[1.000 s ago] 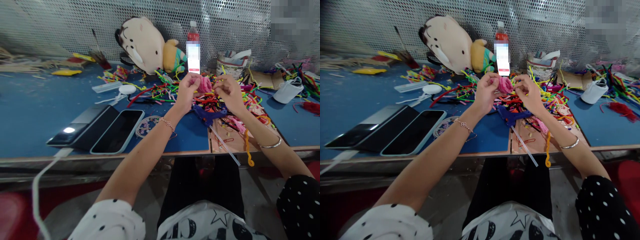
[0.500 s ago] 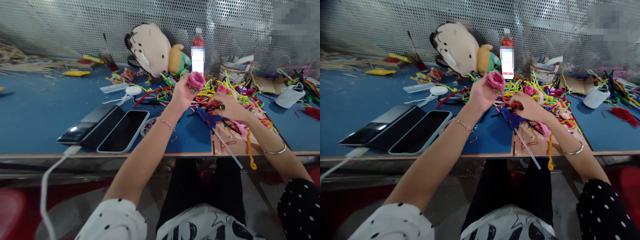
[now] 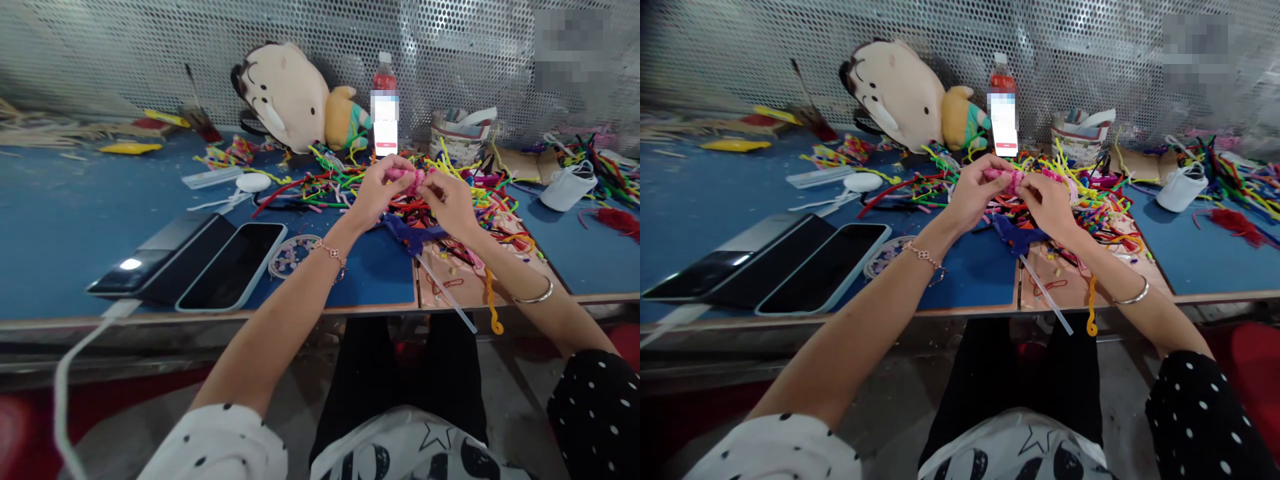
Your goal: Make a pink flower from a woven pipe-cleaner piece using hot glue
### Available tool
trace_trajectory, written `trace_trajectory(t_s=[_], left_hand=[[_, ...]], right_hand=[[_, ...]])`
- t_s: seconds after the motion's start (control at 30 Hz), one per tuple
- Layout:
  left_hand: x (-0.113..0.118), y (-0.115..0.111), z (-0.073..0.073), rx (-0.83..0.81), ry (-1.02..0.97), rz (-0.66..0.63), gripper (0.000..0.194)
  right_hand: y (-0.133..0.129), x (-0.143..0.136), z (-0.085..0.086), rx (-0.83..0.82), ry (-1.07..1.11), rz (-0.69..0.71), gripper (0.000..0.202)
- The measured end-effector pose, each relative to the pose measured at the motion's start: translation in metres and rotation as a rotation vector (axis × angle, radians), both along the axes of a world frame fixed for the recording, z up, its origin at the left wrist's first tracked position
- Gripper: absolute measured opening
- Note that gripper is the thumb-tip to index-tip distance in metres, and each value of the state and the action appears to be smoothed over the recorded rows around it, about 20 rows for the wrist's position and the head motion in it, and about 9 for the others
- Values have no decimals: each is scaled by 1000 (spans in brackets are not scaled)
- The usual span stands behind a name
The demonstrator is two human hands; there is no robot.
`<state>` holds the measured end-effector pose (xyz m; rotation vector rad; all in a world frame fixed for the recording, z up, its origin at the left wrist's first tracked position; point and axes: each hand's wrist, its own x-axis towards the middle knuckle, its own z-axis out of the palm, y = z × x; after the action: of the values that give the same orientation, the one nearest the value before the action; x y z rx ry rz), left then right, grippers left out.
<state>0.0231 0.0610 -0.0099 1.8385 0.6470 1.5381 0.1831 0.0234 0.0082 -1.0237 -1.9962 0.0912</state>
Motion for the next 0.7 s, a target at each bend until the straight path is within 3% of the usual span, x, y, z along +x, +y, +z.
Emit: trace_trajectory(t_s=[0.13,0.27,0.37,0.47,0.53,0.7], left_hand=[[-5,9,-4,-74,-81,16,31],[-20,31,-13,-203,-214,20,33],[-32,45,-16,-282,-269,-13,36],[-36,48,-15,-273,-296,-8,34],[-34,45,-13,-250,-275,-42,32],[-28,33,-8,-247,-272,-99,19]], right_hand=[[2,4,1,53,28,-11,19],[22,21,-4,44,67,-200,23],[40,36,-11,62,-19,-286,7],[44,39,-12,78,-111,-298,32],[38,34,-8,30,-148,-201,39],[19,21,4,-242,-218,257,49]])
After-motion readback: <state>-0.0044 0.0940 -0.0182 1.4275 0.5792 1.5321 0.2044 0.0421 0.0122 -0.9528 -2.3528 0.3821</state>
